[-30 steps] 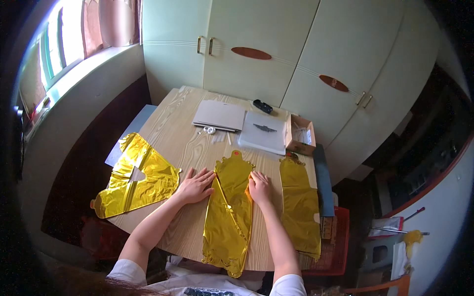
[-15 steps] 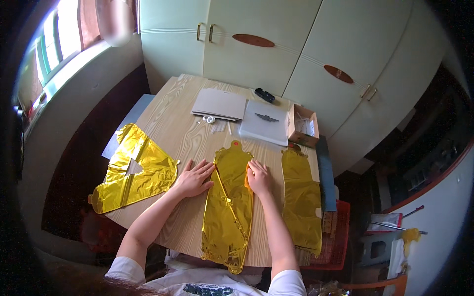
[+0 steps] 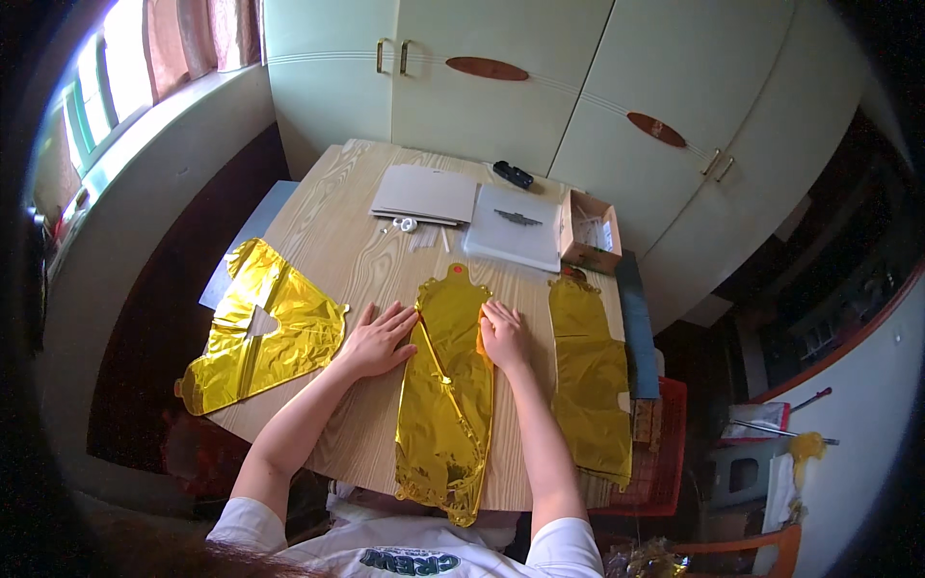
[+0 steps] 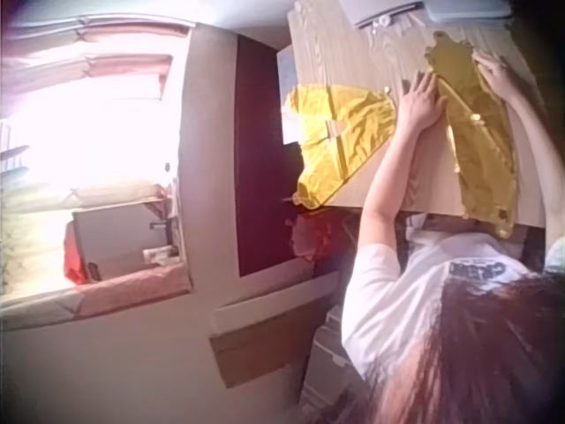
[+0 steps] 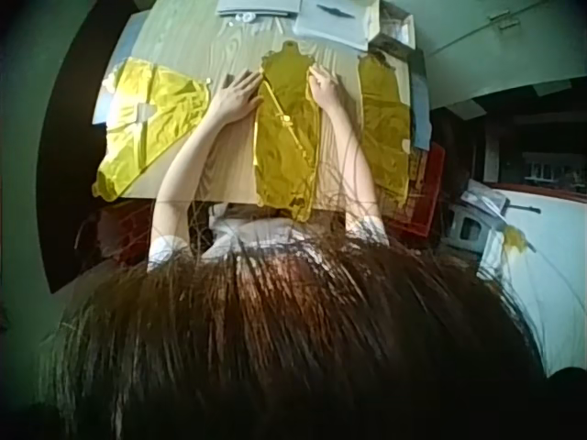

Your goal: Folding gold foil pouches around decorative cards and preparing them for final packaging.

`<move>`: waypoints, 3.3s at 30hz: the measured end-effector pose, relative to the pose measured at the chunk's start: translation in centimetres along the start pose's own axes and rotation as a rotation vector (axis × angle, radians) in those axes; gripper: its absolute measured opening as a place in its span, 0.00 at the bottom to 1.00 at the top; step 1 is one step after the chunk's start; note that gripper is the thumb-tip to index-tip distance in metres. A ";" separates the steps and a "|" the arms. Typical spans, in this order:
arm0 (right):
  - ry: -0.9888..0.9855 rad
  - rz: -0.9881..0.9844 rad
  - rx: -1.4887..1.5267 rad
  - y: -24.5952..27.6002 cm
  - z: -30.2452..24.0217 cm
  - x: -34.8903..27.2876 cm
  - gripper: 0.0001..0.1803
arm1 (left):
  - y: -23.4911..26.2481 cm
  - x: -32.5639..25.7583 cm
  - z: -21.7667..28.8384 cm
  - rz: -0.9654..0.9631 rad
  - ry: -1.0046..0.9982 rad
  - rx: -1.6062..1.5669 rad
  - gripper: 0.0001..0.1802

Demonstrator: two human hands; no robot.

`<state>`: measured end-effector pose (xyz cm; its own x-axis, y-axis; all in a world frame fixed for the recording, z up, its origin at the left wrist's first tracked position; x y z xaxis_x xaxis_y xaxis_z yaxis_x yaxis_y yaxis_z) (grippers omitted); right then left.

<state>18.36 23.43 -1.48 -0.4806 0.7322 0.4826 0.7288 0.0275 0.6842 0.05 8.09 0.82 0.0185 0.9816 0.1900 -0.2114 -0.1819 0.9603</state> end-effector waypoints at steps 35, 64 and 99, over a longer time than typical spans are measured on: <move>0.518 -0.575 -0.178 0.0 -18.1 -16.0 0.39 | -1.1 2.6 -1.1 -0.024 -0.079 0.061 0.50; 0.418 -0.471 0.013 4.4 -14.6 -15.9 0.22 | -0.3 -1.3 4.2 -0.133 -0.366 0.006 0.61; 0.143 -0.226 -0.277 -1.6 -1.8 6.9 0.26 | 0.5 -2.5 3.7 0.040 -0.331 0.020 0.48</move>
<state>13.03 27.17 1.75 -0.6917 0.6256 0.3608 0.4466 -0.0221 0.8945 3.53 5.33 1.55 0.3279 0.9020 0.2809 -0.1991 -0.2247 0.9539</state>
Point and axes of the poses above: each hand's wrist, its own x-axis towards the middle knuckle, its own y-axis out of the back of the hand, z = x × y, the point moved 8 cm from there along x, towards the middle knuckle, and after that the axes turned 6 degrees about z, right-handed, at the moved point
